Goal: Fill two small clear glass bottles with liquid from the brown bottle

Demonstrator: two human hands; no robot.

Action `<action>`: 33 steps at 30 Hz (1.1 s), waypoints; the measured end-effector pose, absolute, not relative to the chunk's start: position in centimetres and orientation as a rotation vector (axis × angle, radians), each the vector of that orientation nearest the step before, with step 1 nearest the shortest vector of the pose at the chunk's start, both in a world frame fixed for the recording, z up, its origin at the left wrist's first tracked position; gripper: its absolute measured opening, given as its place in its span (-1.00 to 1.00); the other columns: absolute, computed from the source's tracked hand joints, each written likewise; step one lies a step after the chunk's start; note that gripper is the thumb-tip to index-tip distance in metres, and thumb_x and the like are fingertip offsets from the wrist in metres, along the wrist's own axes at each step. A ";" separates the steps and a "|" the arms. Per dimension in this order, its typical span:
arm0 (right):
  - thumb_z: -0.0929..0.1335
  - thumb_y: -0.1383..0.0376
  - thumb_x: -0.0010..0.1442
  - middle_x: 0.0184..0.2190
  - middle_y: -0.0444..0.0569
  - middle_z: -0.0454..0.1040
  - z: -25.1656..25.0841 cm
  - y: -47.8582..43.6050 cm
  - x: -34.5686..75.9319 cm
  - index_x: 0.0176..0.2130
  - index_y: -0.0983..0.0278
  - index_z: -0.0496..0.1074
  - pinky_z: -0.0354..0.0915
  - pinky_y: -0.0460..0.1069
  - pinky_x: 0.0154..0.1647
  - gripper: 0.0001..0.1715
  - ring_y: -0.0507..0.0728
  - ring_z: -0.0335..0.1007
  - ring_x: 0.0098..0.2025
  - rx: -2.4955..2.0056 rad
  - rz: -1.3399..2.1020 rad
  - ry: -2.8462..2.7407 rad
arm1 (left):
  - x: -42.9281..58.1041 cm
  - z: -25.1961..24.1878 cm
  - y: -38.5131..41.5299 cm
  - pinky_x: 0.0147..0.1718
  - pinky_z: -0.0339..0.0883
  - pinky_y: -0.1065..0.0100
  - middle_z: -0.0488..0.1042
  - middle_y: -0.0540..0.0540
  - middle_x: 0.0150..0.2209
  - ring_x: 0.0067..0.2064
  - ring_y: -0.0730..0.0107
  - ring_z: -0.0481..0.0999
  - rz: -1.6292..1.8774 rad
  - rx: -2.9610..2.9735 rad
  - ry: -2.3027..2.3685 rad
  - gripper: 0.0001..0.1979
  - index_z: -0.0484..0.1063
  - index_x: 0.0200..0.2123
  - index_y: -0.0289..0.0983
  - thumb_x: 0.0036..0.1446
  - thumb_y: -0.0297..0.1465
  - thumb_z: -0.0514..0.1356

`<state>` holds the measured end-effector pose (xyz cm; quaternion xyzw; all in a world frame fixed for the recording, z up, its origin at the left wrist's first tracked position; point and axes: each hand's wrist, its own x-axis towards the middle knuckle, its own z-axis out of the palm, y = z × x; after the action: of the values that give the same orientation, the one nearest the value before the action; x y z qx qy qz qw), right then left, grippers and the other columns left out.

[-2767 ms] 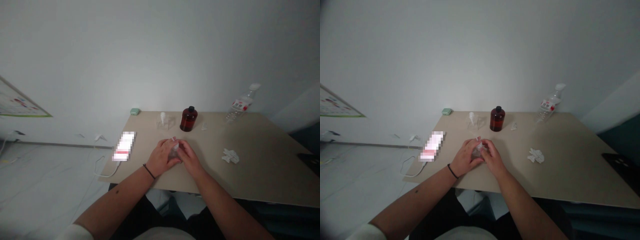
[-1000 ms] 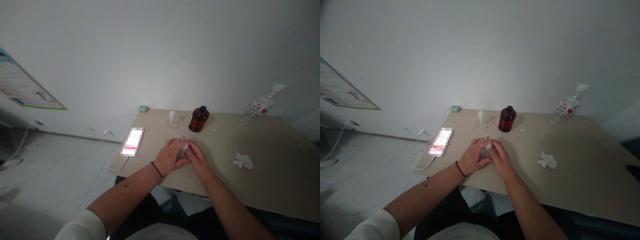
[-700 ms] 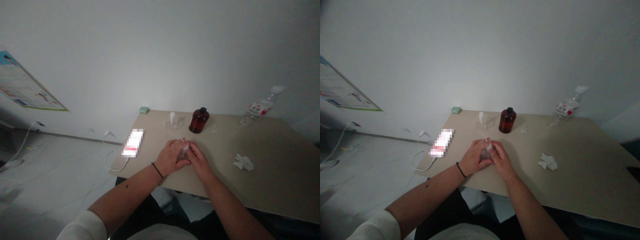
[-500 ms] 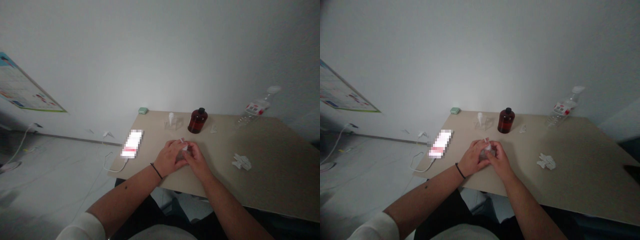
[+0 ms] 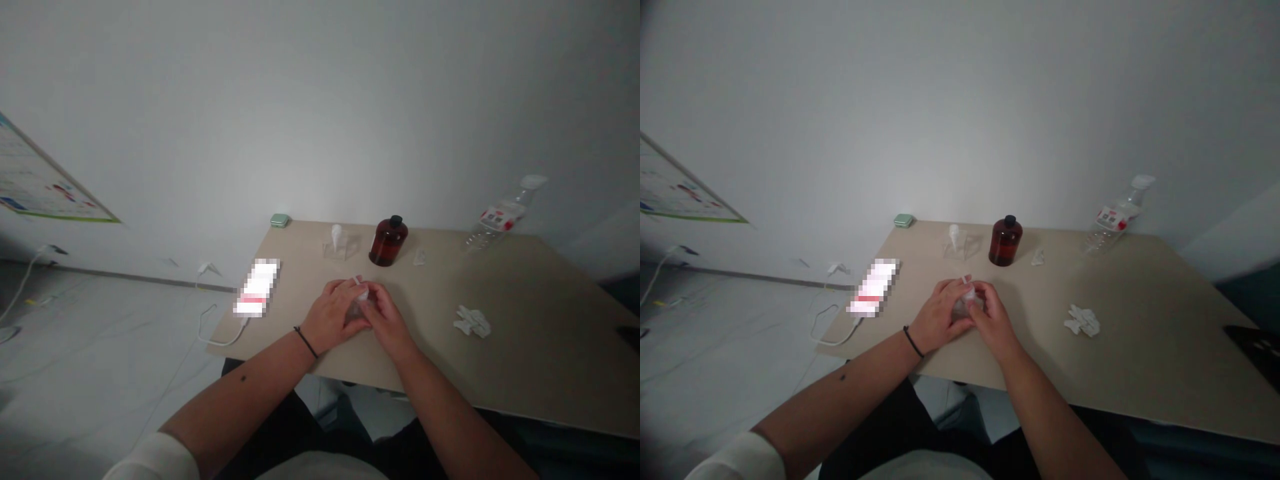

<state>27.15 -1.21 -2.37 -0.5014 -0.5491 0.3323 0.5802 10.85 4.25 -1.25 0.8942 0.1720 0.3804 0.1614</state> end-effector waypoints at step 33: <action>0.30 -0.13 0.31 0.05 0.03 0.50 -2.2 -1.4 27.2 0.00 0.05 0.44 0.31 0.21 0.24 -0.56 0.24 0.41 0.14 -1.209 0.762 -1.306 | 10.8 -1.1 4.0 0.23 0.28 -0.14 0.41 -0.37 0.28 0.29 -0.05 0.43 1.088 2.545 0.512 -0.33 0.13 0.34 -0.20 0.32 -0.05 0.23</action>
<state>27.19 -1.39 -2.17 -0.5143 -0.5557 0.3243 0.5671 10.83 4.05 -1.05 0.8921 0.1795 0.3815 0.1625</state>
